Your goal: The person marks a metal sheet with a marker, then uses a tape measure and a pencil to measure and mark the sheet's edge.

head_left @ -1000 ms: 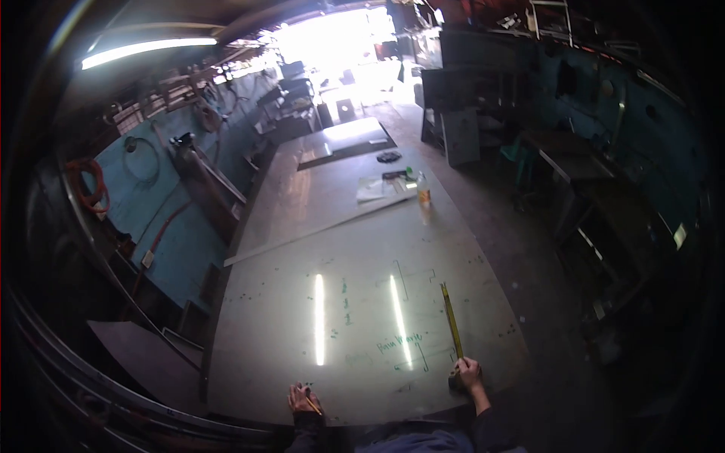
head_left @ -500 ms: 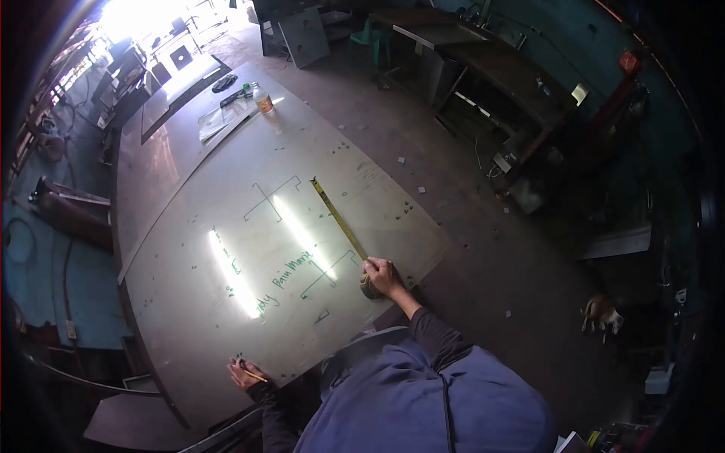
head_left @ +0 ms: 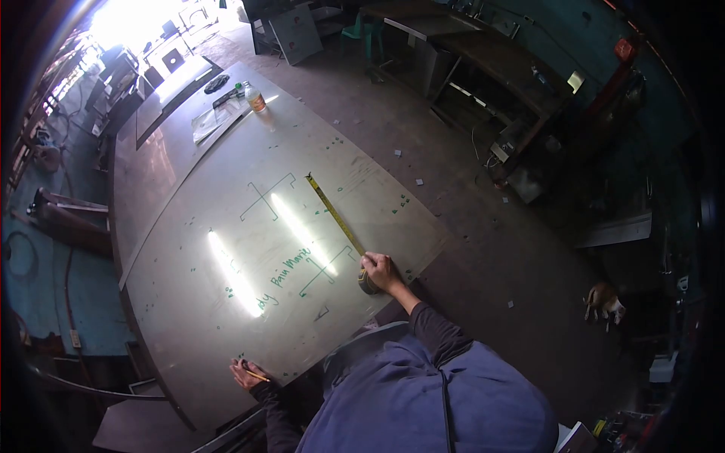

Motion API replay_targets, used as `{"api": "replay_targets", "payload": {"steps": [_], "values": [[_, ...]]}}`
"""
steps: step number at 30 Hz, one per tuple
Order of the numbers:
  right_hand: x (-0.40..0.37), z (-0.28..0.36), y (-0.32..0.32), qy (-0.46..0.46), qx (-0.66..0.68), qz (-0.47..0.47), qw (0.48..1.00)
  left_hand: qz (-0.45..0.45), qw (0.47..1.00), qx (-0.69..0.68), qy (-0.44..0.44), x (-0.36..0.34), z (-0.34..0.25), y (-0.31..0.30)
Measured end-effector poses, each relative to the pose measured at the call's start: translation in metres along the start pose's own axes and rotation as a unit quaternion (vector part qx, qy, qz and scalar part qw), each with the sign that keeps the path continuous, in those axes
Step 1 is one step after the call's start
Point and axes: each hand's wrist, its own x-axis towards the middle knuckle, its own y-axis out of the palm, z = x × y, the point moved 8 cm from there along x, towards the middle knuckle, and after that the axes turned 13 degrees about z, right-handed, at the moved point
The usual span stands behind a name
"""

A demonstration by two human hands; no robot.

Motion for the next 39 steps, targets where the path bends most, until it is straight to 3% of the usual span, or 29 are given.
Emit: {"api": "replay_targets", "payload": {"steps": [5,10,23,28,39], "values": [[-0.001,0.002,0.000,0.036,0.000,0.032,0.999,-0.002,1.000,-0.004,-0.005,-0.001,-0.003,-0.004],[0.000,0.000,-0.001,0.001,-0.014,-0.011,1.000,-0.002,1.000,-0.004,-0.008,-0.001,-0.005,-0.004],[-0.002,0.006,-0.004,0.013,-0.009,-0.012,1.000,-0.001,1.000,0.002,0.001,0.002,0.002,0.000],[0.000,0.005,-0.003,0.028,0.002,0.028,0.999,-0.001,1.000,-0.005,0.001,0.002,0.001,-0.001],[0.002,-0.003,0.000,-0.002,0.001,-0.002,1.000,0.001,1.000,-0.008,-0.005,0.001,-0.004,-0.003]]}}
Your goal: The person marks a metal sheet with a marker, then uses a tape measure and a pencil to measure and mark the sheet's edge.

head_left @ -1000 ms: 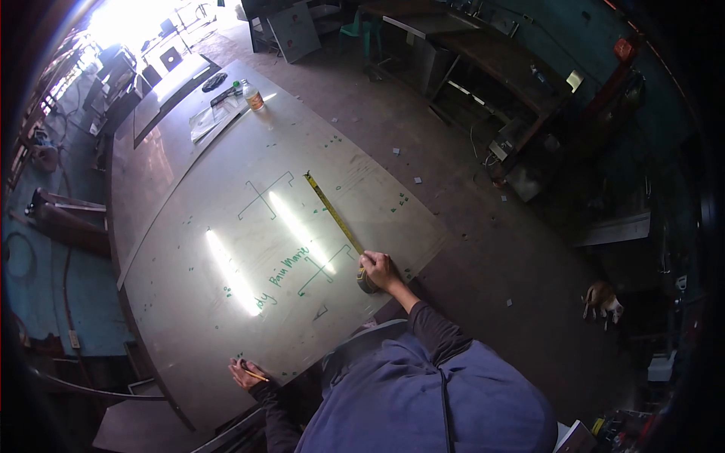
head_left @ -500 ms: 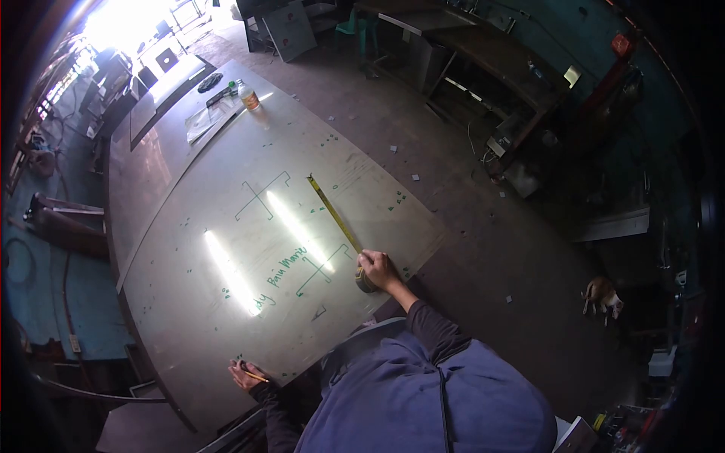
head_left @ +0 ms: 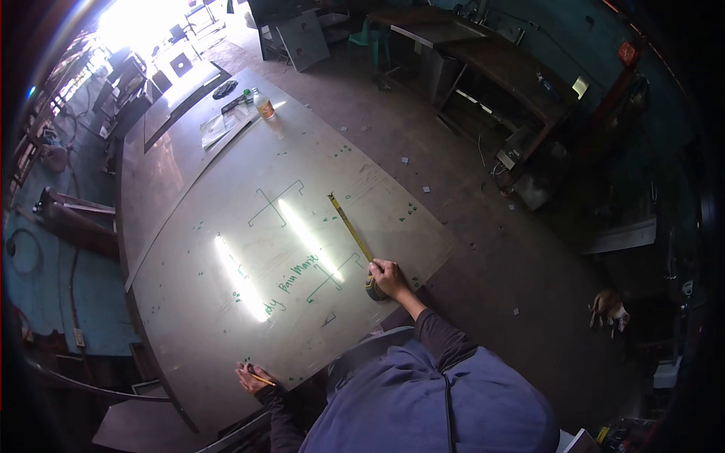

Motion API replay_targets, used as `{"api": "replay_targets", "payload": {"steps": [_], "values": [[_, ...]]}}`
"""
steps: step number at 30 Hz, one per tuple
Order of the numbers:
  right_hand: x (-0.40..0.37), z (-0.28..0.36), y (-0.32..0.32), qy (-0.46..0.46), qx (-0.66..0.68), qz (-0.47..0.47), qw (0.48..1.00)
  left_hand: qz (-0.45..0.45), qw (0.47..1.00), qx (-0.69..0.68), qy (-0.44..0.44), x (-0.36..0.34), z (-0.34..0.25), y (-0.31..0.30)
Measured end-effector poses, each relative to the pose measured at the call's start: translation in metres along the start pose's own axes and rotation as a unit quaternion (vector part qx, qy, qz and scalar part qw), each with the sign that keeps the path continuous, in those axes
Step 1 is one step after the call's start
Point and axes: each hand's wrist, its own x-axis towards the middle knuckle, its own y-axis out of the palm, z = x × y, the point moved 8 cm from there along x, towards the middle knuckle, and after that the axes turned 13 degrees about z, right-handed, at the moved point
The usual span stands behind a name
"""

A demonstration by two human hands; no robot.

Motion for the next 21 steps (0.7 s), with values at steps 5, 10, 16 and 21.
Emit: {"api": "replay_targets", "payload": {"steps": [5,10,16,21], "values": [[-0.004,0.008,-0.004,-0.001,-0.021,-0.002,1.000,-0.009,0.999,-0.029,0.028,-0.008,-0.024,-0.021],[-0.003,0.012,-0.002,0.022,0.015,0.029,0.999,-0.003,0.998,-0.061,-0.005,-0.008,-0.027,-0.022],[-0.002,0.010,-0.001,0.018,-0.012,0.026,0.999,-0.017,0.997,-0.069,-0.006,-0.007,-0.014,-0.011],[-0.004,0.009,-0.002,0.020,-0.011,0.024,0.999,-0.003,0.997,-0.076,-0.004,-0.007,-0.012,-0.008]]}}
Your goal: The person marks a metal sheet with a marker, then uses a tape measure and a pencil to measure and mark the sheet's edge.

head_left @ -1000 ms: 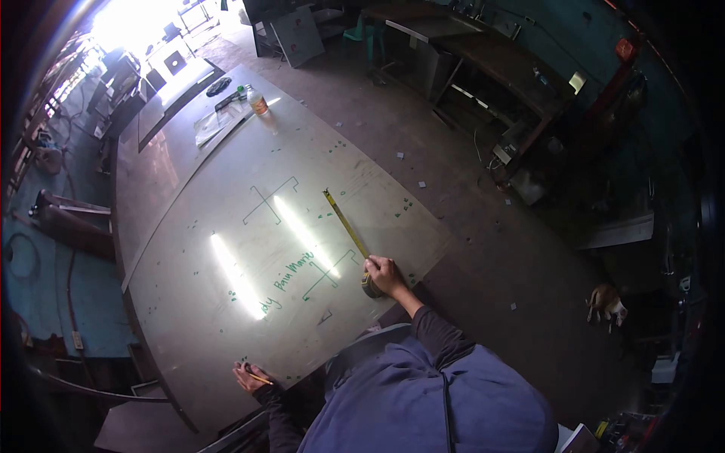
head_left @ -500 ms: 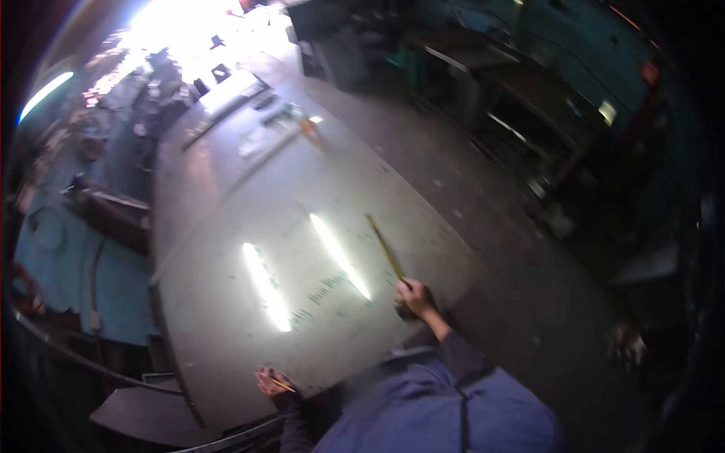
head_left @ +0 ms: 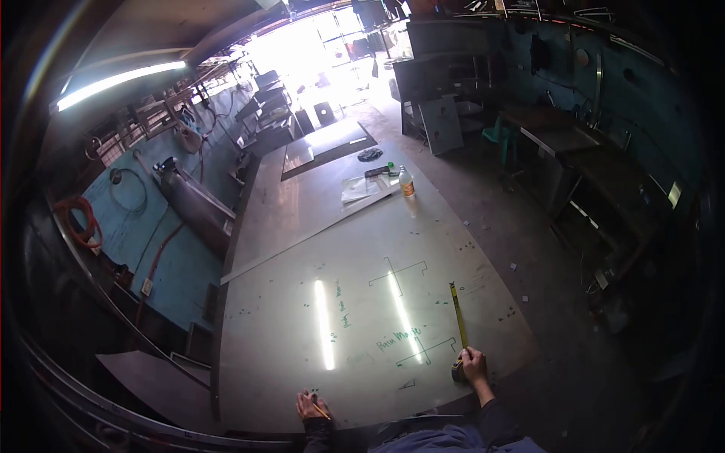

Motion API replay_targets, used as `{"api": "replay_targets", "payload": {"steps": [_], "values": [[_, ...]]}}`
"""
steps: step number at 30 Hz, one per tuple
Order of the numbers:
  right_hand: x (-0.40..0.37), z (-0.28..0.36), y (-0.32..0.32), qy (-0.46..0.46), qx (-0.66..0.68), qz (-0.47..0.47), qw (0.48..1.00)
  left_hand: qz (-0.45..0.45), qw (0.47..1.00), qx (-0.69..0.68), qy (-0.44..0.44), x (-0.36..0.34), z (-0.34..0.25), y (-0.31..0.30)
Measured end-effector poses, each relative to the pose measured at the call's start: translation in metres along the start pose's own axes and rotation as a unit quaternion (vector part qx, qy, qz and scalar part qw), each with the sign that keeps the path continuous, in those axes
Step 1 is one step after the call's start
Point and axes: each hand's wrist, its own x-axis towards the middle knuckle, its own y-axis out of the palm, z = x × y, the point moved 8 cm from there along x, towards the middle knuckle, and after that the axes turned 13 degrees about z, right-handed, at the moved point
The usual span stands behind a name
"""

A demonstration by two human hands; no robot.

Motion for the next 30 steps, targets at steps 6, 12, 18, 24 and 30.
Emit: {"api": "replay_targets", "payload": {"steps": [6,12,18,24,30], "values": [[0.002,-0.005,0.001,-0.006,0.007,-0.002,1.000,-0.006,1.000,0.004,0.003,0.000,-0.002,0.000],[0.002,-0.005,0.001,-0.003,0.016,0.004,1.000,-0.007,1.000,-0.011,0.000,0.000,0.001,0.001],[0.005,-0.017,0.004,-0.015,-0.005,-0.009,1.000,-0.008,1.000,-0.005,0.005,0.001,0.008,0.007],[0.005,-0.020,0.011,0.010,0.053,0.029,0.998,0.025,0.998,0.033,0.039,0.000,-0.002,0.003],[-0.003,0.000,-0.005,-0.006,0.009,-0.034,0.999,0.006,0.997,0.069,0.029,0.006,0.007,0.005]]}}
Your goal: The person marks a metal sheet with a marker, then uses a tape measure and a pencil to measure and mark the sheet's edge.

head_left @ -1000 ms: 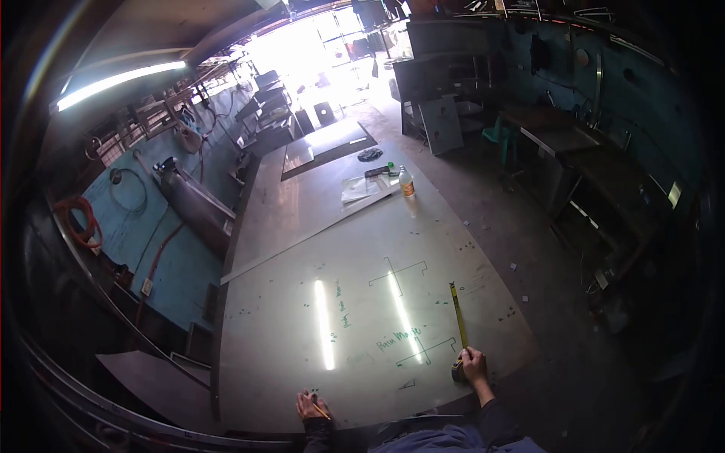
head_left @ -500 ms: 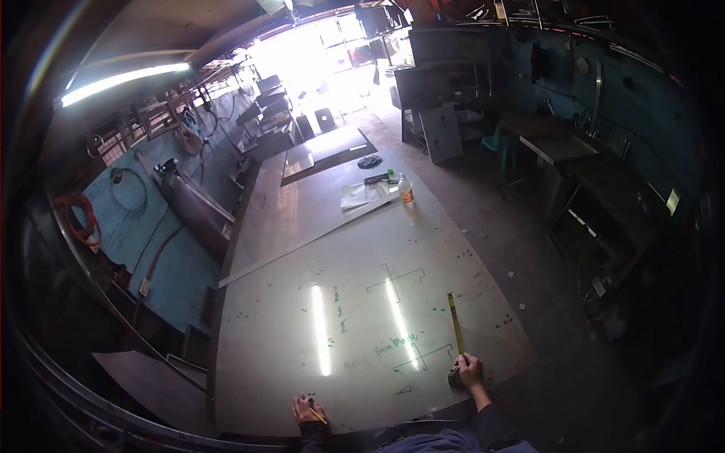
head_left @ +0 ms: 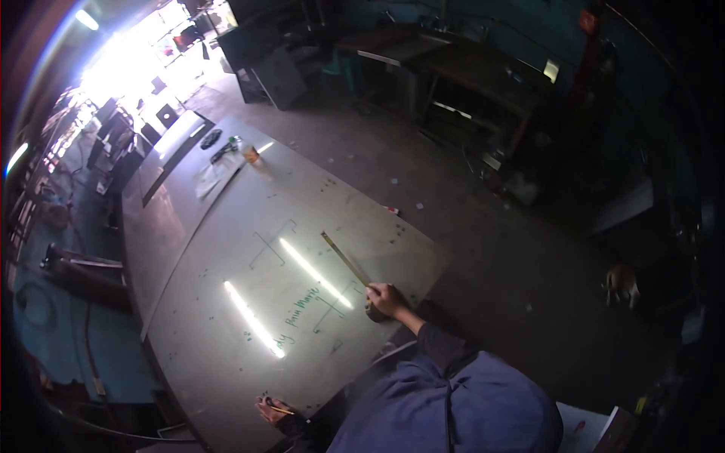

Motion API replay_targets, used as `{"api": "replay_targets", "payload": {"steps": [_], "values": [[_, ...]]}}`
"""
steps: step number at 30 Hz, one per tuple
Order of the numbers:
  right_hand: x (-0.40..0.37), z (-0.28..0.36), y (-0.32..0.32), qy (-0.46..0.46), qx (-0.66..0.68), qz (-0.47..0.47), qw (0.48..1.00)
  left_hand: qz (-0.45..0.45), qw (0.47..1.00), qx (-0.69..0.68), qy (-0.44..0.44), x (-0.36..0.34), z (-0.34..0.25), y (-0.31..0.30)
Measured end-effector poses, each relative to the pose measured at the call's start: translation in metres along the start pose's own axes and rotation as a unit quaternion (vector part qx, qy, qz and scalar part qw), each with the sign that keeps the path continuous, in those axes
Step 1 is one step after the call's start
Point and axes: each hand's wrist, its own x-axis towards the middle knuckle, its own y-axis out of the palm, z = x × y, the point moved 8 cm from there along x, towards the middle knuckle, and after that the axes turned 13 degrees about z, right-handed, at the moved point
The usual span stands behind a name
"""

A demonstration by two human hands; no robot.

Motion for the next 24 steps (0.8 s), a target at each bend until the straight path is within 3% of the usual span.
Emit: {"api": "replay_targets", "payload": {"steps": [6,15,17,24], "values": [[-0.002,0.000,-0.001,0.002,-0.001,-0.021,1.000,-0.012,1.000,0.020,0.003,0.001,0.012,0.005],[0.000,-0.004,0.003,0.046,-0.005,0.035,0.998,-0.023,1.000,0.010,0.018,0.000,0.014,0.004],[-0.001,-0.006,0.001,0.027,-0.010,-0.009,1.000,-0.018,1.000,0.010,0.018,0.001,0.015,0.005],[0.001,-0.010,0.004,0.041,0.000,0.008,0.999,-0.001,1.000,-0.001,-0.010,-0.002,0.005,-0.001]]}}
